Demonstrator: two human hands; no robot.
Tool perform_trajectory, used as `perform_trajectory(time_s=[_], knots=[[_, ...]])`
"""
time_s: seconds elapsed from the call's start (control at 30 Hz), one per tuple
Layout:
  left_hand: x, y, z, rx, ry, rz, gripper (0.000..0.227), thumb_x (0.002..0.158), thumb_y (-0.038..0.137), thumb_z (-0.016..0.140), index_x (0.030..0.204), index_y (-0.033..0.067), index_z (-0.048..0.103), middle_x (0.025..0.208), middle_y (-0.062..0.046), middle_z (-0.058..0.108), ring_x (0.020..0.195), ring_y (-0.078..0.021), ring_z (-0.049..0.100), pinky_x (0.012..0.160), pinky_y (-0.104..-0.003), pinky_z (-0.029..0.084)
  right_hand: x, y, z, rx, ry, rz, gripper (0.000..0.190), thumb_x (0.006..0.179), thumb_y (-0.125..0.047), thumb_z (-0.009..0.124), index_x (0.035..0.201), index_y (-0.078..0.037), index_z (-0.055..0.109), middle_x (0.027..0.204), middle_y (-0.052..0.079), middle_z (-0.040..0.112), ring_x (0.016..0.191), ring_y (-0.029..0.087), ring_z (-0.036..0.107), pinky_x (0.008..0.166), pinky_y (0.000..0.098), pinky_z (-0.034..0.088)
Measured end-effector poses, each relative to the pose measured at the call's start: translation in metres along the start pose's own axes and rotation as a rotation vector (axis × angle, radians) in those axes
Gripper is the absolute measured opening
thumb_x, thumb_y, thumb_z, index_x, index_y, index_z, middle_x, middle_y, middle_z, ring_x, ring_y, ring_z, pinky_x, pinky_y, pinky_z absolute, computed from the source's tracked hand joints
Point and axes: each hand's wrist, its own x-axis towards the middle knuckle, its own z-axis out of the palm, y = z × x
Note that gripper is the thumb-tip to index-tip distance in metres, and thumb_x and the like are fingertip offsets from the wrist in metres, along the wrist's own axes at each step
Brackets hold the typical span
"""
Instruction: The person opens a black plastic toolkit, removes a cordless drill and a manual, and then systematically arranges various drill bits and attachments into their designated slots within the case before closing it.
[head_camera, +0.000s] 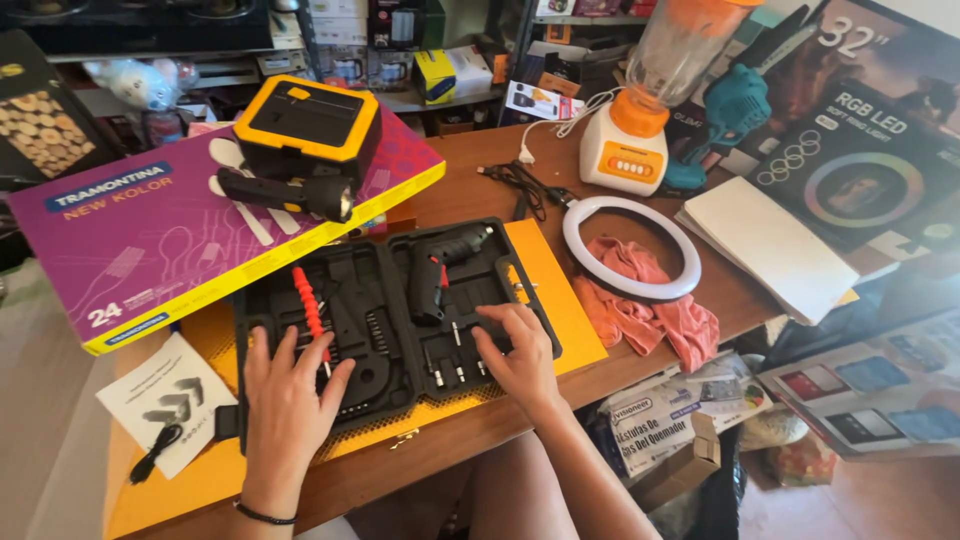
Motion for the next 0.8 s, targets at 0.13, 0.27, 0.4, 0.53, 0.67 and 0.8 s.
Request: perform_trajectory(time_s=[0.13,0.27,0.4,0.53,0.67,0.8], knots=[[0.002,-0.005,0.002,-0.05,-0.032,0.016,0.039,0.093,0.04,0.069,0.121,0.0148,0.074,0.129,-0.016,0.07,0.135,-0.0508,0.053,0.11,-0.058,0.042,0.0,0.005,0.012,-0.097,-0.001,-0.048,0.022,0.091,-0.018,0.071,0.113,-0.012,0.071,0.107,0.005,0.07,0.099,0.026,0.065,0.09,0.0355,0.051],[-0.004,-0.012,0.012,-0.145,-0.019,0.002,0.025,0.093,0.027,0.068,0.114,0.0162,0.076,0.123,-0.005,0.073,0.13,-0.0397,0.059,0.114,-0.053,0.04,-0.003,0.003,0.014,-0.14,0.041,-0.112,0.02,0.093,-0.015,0.07,0.111,-0.008,0.07,0.107,0.008,0.07,0.099,0.027,0.066,0.09,0.0361,0.052],[-0.004,-0.01,0.007,-0.215,0.025,-0.011,0.019,0.089,0.021,0.073,0.106,0.0149,0.076,0.111,-0.004,0.076,0.118,-0.0326,0.064,0.114,-0.052,0.041,-0.006,0.004,0.013,-0.158,0.04,-0.059,0.021,0.092,-0.018,0.071,0.112,-0.01,0.07,0.111,0.005,0.07,0.099,0.026,0.066,0.087,0.0371,0.054],[0.002,-0.004,-0.006,-0.222,0.076,-0.018,0.02,0.083,0.016,0.078,0.102,0.0112,0.072,0.093,-0.004,0.075,0.107,-0.0339,0.067,0.106,-0.049,0.047,-0.005,0.001,0.013,-0.142,0.023,-0.058,0.02,0.092,-0.019,0.07,0.11,-0.01,0.07,0.111,0.005,0.069,0.1,0.025,0.065,0.086,0.0371,0.053],[-0.003,-0.01,0.015,-0.186,0.117,-0.094,0.017,0.08,0.016,0.079,0.095,0.0154,0.071,0.084,-0.001,0.074,0.092,-0.0248,0.068,0.097,-0.043,0.052,-0.004,-0.007,0.015,-0.032,0.078,-0.098,0.019,0.09,-0.013,0.074,0.108,-0.011,0.073,0.106,0.007,0.071,0.102,0.027,0.069,0.09,0.0378,0.054],[-0.006,-0.007,0.009,-0.174,0.228,-0.142,0.023,0.078,0.017,0.081,0.099,0.0179,0.073,0.085,0.001,0.075,0.095,-0.023,0.072,0.102,-0.042,0.053,-0.005,-0.026,0.024,0.049,0.078,-0.145,0.021,0.085,-0.009,0.079,0.106,-0.012,0.077,0.103,0.008,0.072,0.099,0.029,0.072,0.087,0.0395,0.057]])
